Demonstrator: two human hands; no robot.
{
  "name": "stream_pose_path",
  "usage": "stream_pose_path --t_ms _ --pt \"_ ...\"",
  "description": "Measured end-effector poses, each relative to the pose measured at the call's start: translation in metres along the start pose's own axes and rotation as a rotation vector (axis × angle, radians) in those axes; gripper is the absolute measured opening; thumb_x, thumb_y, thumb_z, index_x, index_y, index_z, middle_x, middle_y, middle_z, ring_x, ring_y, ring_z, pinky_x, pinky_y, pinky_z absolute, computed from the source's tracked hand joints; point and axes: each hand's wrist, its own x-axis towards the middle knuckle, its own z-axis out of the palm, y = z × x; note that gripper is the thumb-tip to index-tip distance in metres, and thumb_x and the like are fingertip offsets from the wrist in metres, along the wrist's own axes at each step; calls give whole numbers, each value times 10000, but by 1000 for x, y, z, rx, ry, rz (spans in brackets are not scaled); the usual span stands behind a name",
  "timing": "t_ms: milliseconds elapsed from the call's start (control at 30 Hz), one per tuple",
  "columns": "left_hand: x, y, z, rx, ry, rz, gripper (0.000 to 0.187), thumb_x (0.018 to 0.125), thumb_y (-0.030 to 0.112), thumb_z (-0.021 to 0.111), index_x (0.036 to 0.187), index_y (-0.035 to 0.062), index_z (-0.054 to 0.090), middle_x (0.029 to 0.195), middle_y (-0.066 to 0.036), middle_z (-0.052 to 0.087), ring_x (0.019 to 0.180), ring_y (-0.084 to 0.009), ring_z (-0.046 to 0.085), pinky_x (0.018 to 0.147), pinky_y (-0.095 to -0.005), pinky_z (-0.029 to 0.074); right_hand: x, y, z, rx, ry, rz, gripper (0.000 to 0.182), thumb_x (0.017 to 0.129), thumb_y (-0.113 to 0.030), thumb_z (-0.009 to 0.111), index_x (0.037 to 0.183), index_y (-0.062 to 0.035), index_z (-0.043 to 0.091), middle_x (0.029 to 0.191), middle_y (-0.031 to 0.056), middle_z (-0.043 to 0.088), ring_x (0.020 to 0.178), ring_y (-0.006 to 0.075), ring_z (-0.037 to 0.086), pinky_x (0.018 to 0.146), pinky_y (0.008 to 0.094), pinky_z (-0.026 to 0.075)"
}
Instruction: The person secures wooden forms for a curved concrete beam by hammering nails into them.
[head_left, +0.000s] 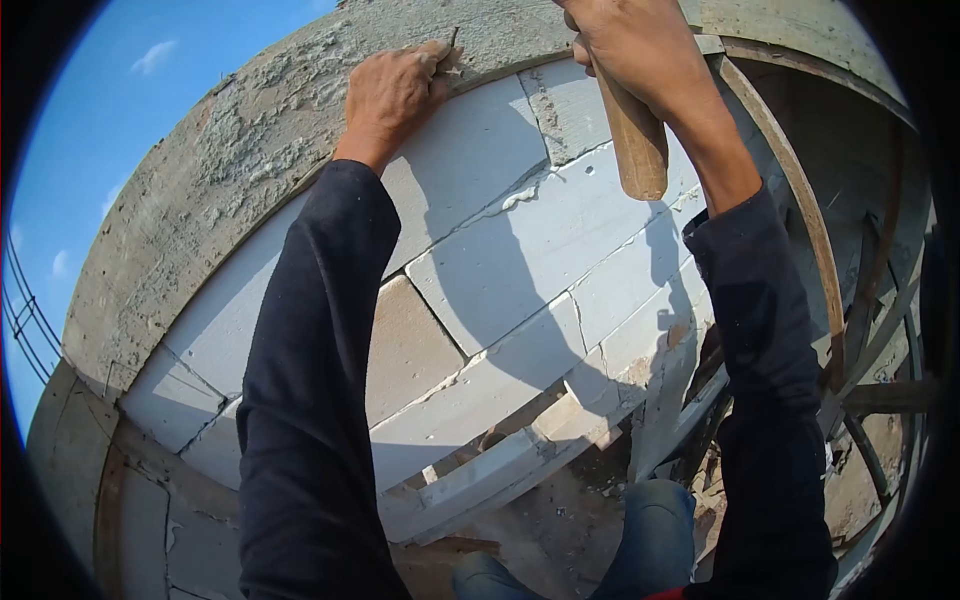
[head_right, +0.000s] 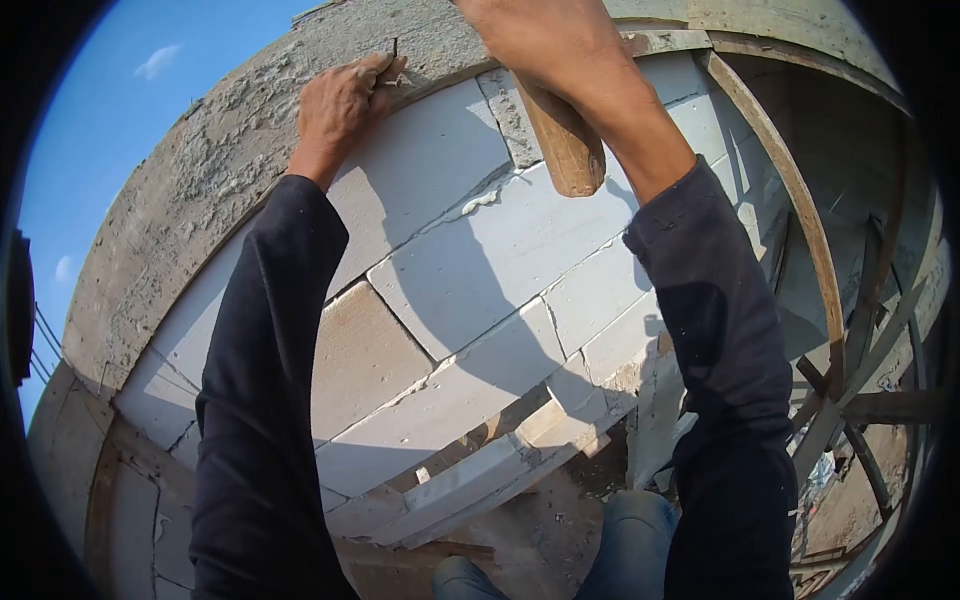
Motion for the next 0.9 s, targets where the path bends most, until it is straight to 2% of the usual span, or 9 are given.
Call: stream_pose_path --t_ms 100,167,233,267,367,467,667,733,900 --pt "0 3 -3 -5 -14 -12 157 888 313 587 898 173 656 744 -103 672 660 -305 646 566 -397 489 1 -4 2 80 161 26 490 889 -420 572 1062 35 515 691 136 619 558 226 638 562 372 526" --pt "0 1 -3 -24 -25 -28 155 887 307 590 917 173 660 742 -105 672 656 -303 646 567 -396 490 -1 9 27 -123 66 -59 481 894 -412 567 1061 36 513 687 132 616 548 220 635 556 368 525" --pt "-2 3 -2 -46 -34 -30 156 885 302 593 936 173 665 740 -107 672 653 -302 646 567 -394 492 -12 21 47 -400 -173 -180 472 898 -405 563 1060 36 510 682 129 614 539 214 633 550 365 524" --pt "-1 3 -2 -27 -88 16 165 886 302 590 957 176 669 741 -109 673 648 -301 645 570 -397 493 -14 25 45 -406 -157 -179 472 898 -405 563 1060 36 510 682 129 614 539 214 633 550 365 524" --pt "4 1 2 -4 -118 9 188 888 309 582 991 182 676 741 -113 673 640 -300 641 576 -401 498 -21 -8 21 130 161 74 446 916 -421 561 1018 10 509 646 73 545 500 140 590 476 290 507" --pt "5 4 -3 -11 -141 -36 219 901 336 562 993 177 681 731 -117 670 631 -304 635 579 -405 495 -12 -13 4 301 324 90 448 916 -422 560 1031 8 507 648 74 548 502 140 592 477 291 507" --pt "5 1 -9 -151 -163 -105 348 956 427 474 995 158 692 699 -110 651 643 -303 625 581 -412 459 -10 22 31 60 36 86 454 916 -425 559 1058 3 504 652 77 553 507 142 595 478 292 507" --pt "7 -3 -5 -406 7 -54 423 954 475 432 1012 159 706 770 -74 653 750 -307 643 634 -405 505 -15 26 37 36 -14 89 456 917 -426 558 1067 1 503 653 77 554 509 143 597 478 292 507" --pt "11 -7 -4 -388 -13 -18 257 923 344 578 1065 172 705 853 -24 644 693 -190 614 617 -293 487 -32 39 36 62 -31 108 462 917 -428 557 1090 -3 500 657 79 559 513 144 600 479 292 507"
